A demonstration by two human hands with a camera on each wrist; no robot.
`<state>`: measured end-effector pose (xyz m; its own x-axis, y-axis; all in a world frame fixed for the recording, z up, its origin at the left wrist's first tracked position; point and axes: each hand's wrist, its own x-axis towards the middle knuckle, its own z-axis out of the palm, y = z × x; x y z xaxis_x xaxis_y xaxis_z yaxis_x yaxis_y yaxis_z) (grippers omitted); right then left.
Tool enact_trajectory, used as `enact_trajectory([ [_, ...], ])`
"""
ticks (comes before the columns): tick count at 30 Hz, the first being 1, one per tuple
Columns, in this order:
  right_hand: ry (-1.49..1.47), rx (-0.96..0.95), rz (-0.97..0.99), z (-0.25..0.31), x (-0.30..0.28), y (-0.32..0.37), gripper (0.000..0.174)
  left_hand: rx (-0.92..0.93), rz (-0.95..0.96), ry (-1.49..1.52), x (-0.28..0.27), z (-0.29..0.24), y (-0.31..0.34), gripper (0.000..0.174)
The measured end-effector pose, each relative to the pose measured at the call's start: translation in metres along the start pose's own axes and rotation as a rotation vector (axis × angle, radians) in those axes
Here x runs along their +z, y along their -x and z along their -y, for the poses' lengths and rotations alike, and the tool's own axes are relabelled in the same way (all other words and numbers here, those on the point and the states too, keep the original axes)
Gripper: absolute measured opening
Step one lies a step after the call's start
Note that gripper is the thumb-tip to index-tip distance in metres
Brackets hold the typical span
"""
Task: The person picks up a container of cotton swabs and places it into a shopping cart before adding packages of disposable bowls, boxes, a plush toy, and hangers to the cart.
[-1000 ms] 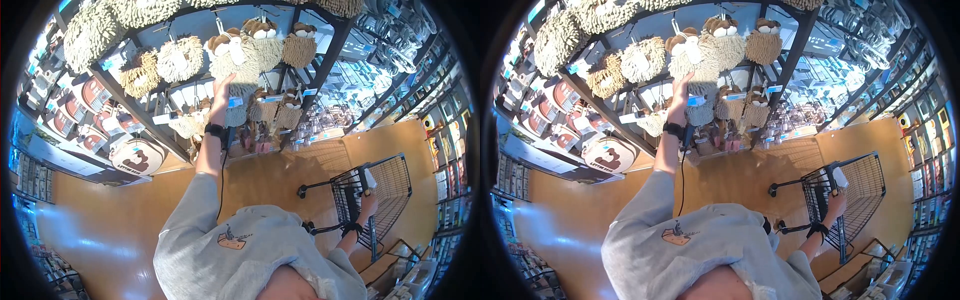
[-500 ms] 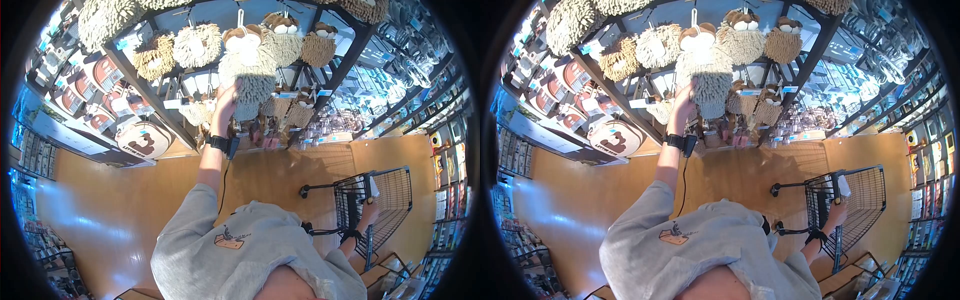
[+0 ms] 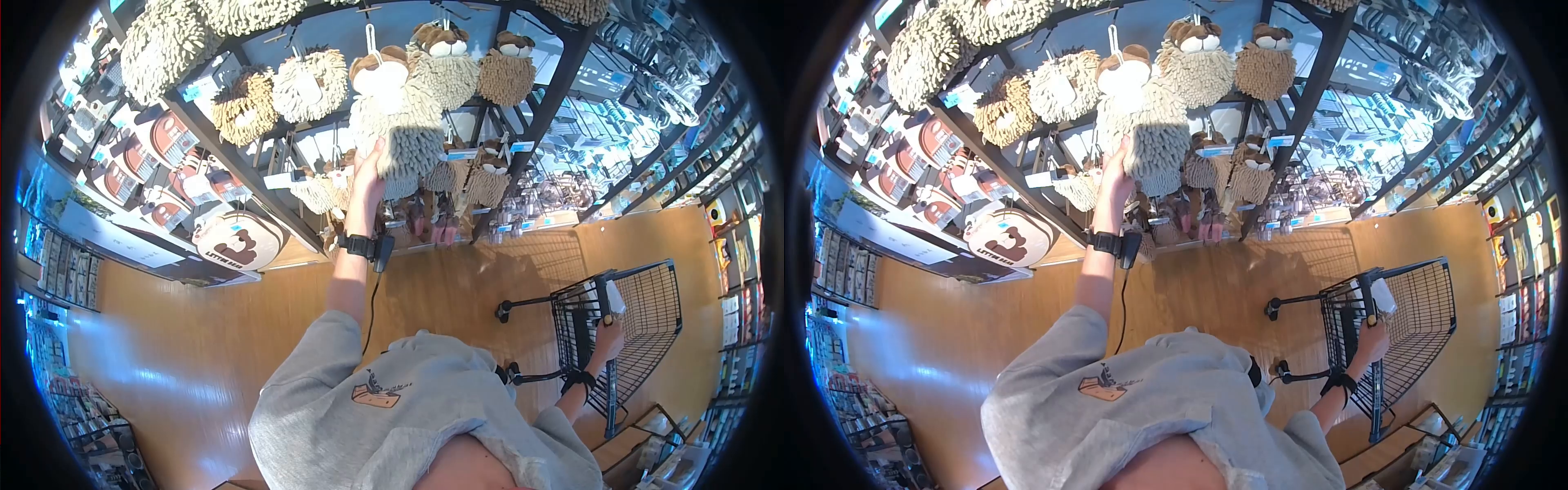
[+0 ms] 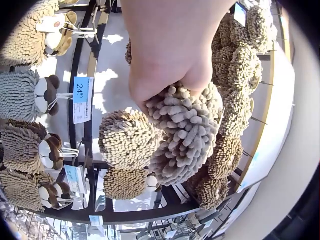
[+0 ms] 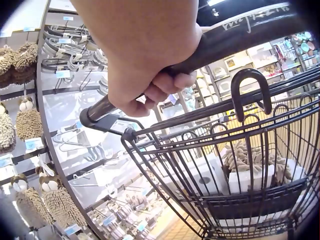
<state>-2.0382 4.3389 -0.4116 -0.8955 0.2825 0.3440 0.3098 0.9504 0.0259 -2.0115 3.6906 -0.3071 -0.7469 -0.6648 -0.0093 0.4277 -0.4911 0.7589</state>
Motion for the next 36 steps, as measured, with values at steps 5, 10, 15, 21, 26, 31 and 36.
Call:
enact_trajectory([
  [5, -0.028, -0.010, 0.006, 0.004, -0.008, 0.003, 0.027, 0.007, 0.049, 0.097, 0.006, -0.004, 0.020, 0.040],
  [10, -0.019, 0.040, 0.121, 0.009, -0.020, 0.002, 0.028, -0.068, 0.122, 0.113, -0.006, -0.016, 0.032, 0.053],
  [15, -0.021, 0.062, 0.122, 0.007, -0.012, 0.000, 0.029, 0.092, 0.083, 0.008, 0.010, -0.038, 0.081, 0.047],
  [21, -0.012, 0.064, 0.140, 0.006, -0.010, 0.000, 0.029, -0.052, 0.158, -0.440, -0.009, -0.024, 0.111, 0.058],
  [26, 0.005, 0.102, 0.168, 0.010, -0.020, 0.001, 0.029, -0.345, 0.173, -0.262, -0.018, -0.002, 0.102, 0.051],
  [31, -0.035, 0.067, 0.147, 0.005, -0.012, 0.001, 0.031, -0.021, 0.070, -0.309, 0.062, 0.050, 0.100, 0.043],
  [36, -0.023, 0.057, 0.098, 0.002, -0.004, 0.003, 0.031, 0.216, 1.225, -0.450, 0.198, 0.102, 0.148, 0.060],
])
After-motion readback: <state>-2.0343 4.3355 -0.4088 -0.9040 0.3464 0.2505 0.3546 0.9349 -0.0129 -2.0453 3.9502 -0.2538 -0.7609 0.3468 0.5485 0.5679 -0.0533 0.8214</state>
